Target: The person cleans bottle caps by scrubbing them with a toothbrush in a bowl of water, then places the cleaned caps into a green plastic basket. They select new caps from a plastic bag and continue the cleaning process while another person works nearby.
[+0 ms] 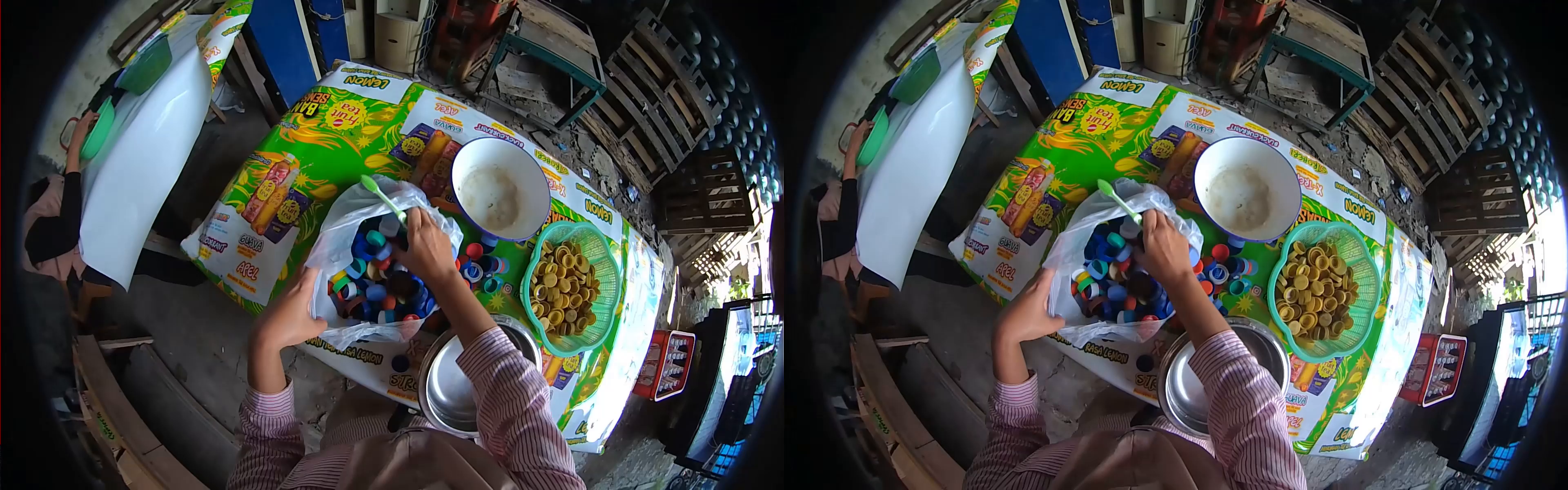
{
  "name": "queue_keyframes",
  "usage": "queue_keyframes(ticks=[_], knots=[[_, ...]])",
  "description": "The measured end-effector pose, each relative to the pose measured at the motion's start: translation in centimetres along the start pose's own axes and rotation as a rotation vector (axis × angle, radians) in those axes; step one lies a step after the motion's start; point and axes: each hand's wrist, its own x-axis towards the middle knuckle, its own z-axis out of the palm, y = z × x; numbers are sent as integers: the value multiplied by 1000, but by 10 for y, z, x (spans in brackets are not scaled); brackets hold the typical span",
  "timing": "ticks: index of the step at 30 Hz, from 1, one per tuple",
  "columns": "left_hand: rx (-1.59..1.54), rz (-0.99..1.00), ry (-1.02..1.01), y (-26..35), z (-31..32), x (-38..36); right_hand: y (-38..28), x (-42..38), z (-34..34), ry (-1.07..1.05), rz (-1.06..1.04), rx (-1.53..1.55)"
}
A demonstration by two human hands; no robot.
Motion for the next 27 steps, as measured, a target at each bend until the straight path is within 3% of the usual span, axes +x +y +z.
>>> queue_keyframes(ticks=[3,7,9,11,12,13,15,18,20,27], knots=[[50,-5,-46,9,1,0,3,15,-9,41,32,-103],[30,93,122,-1,14,22,-21,-1,-22,103,19,22],[9,-41,121,6,18,28,-32,-20,-20,-192,-60,455],[-72,25,171,4,28,35,-32,-33,3,-192,-53,337],[-98,27,172,-1,35,39,-30,-36,14,-61,-41,181],[-122,31,175,-5,42,45,-34,-35,11,-103,73,145],[-164,58,185,-8,49,46,-33,-35,18,8,28,29],[-137,-2,160,0,42,48,-30,-32,25,-26,-11,-88],[-139,-40,73,7,26,42,-27,-31,33,-7,16,-111],[-48,-12,146,-1,33,45,-14,-37,14,54,-22,-125]])
